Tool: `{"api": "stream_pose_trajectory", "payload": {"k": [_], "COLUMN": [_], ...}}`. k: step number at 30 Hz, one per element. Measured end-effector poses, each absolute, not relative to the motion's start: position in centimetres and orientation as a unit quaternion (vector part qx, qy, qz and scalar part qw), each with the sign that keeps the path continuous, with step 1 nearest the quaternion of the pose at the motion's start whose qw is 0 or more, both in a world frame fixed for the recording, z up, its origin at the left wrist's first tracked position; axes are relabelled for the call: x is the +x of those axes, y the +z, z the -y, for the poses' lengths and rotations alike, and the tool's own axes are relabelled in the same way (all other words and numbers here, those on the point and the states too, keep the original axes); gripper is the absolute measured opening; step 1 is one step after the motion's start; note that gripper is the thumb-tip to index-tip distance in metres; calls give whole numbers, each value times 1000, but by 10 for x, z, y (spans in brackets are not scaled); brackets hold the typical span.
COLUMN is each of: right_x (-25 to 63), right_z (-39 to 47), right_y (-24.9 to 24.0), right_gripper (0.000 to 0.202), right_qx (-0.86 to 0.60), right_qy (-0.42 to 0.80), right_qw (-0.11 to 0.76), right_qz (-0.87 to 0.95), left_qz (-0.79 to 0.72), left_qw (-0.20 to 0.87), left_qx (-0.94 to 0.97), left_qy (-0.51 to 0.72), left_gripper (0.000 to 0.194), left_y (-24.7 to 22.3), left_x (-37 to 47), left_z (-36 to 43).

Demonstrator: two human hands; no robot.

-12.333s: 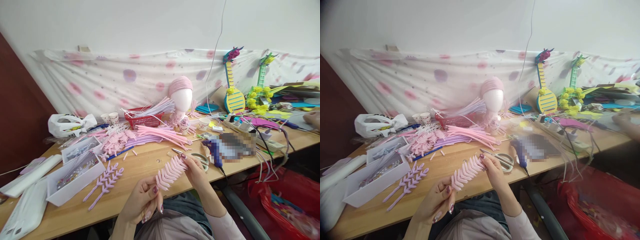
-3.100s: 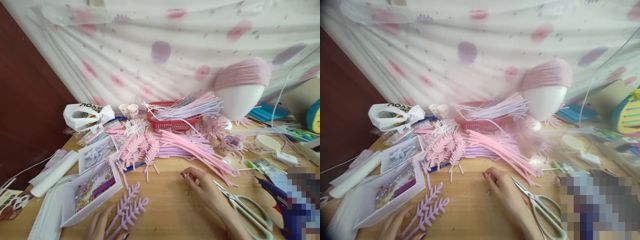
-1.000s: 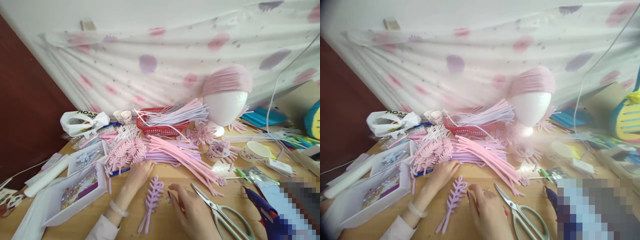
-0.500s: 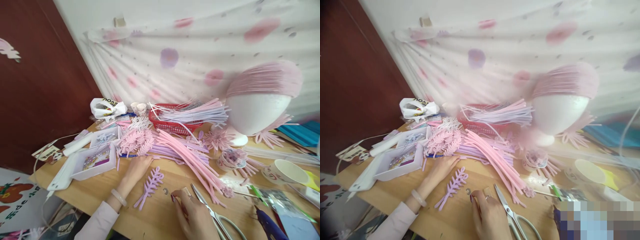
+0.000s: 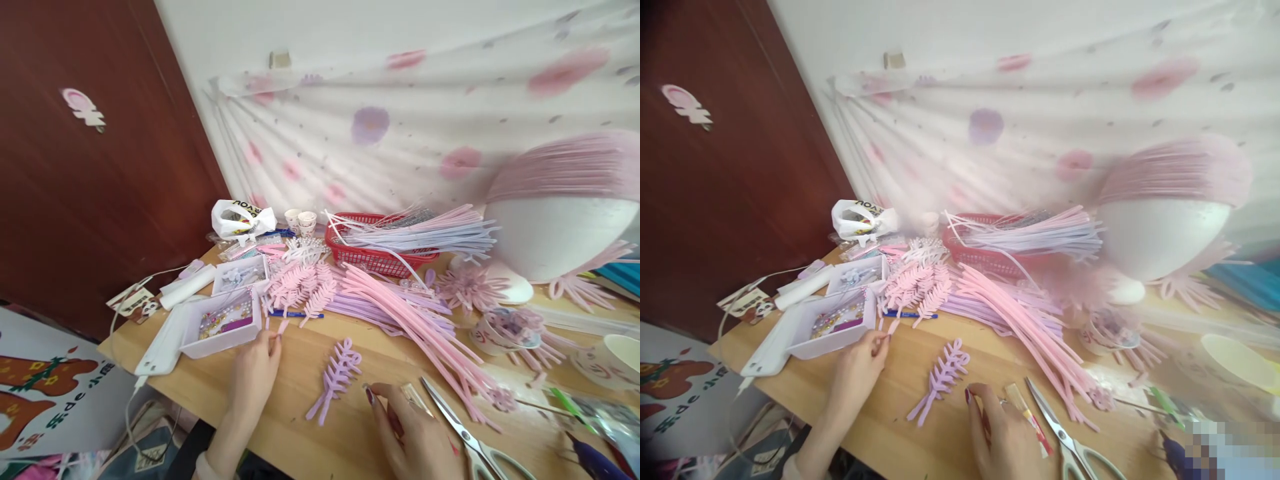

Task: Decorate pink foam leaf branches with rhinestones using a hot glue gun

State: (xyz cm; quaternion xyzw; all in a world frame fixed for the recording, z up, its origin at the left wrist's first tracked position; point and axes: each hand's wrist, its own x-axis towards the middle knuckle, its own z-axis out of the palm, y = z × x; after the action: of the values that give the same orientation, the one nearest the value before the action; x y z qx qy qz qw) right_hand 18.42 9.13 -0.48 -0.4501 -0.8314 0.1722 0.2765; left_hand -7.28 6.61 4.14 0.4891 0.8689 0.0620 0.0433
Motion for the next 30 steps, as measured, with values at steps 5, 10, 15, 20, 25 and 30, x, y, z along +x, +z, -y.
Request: {"api": "stream_pose_trajectory", "payload": {"k": [5,10,15,20,25,30], "right_x": [169,164,149,125,113,161], "right_z": [-96,-95,-87,-69,-53,-33], "right_y": [-9,-3,18,29,26,28], "right_gripper": [28,27,37,55,51,43], "right_qx": [-423,-431,-473,-448,-462,-482], "right_qy": [206,231,340,557,601,328], "right_qw": [260,240,267,350,419,550], "right_qz": [843,839,768,606,500,598], "left_qz": [-902,-900,-847,-664,-564,-522], "left_qw": [33,91,220,485,556,550], "left_qx": [428,416,441,441,500,563], "left_qy": [50,96,198,359,351,330], "left_gripper": [34,31,28,35,36,30], "left_y": [30,25,26,40,51,33], "left_x": [-92,-98,-85,-33,-3,-5], "left_z": [-57,-61,-46,-33,-35,-32]}}
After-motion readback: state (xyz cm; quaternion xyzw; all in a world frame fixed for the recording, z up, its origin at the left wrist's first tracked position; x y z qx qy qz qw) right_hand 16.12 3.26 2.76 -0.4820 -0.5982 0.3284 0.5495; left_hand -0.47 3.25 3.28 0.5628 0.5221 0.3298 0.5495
